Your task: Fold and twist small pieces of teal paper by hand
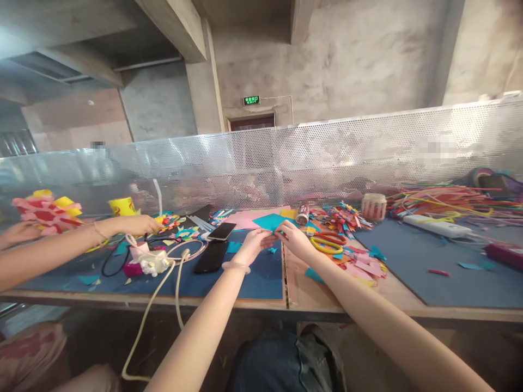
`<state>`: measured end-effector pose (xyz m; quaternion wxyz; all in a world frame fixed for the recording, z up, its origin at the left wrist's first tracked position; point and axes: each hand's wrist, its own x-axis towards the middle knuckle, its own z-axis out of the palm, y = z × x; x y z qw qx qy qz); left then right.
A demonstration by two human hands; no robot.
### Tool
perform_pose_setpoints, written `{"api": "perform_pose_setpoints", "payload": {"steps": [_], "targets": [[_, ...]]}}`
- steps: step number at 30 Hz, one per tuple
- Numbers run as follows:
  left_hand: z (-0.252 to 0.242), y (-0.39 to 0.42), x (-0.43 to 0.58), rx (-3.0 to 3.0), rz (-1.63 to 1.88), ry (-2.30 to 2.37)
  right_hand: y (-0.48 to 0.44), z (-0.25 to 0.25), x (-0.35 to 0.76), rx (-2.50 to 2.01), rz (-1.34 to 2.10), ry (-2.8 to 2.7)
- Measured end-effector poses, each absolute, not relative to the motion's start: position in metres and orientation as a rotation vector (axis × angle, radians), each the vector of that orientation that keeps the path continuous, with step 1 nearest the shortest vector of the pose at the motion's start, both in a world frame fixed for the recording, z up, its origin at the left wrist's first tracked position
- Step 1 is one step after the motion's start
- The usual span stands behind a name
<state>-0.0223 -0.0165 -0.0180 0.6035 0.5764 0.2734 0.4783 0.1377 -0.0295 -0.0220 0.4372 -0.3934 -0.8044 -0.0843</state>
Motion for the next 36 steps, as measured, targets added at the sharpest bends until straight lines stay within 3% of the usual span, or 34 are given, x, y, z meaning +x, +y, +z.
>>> {"api": "perform_pose_setpoints", "payload": {"steps": [12,22,36], "targets": [[-0.017,-0.016,-0.022,1.315,1.090,0.634,-0.026,-0.024,0.137,-0.947,-0.042,-1.889],[-0.019,-0.015,-0.023,1.346,1.031,0.642,-0.025,-0.023,0.135,-0.949,0.394,-1.730],[-0.017,-0.018,-0.023,1.437,1.027,0.734,-0.013,-0.029,0.141,-0.923,0.481,-1.658]]}}
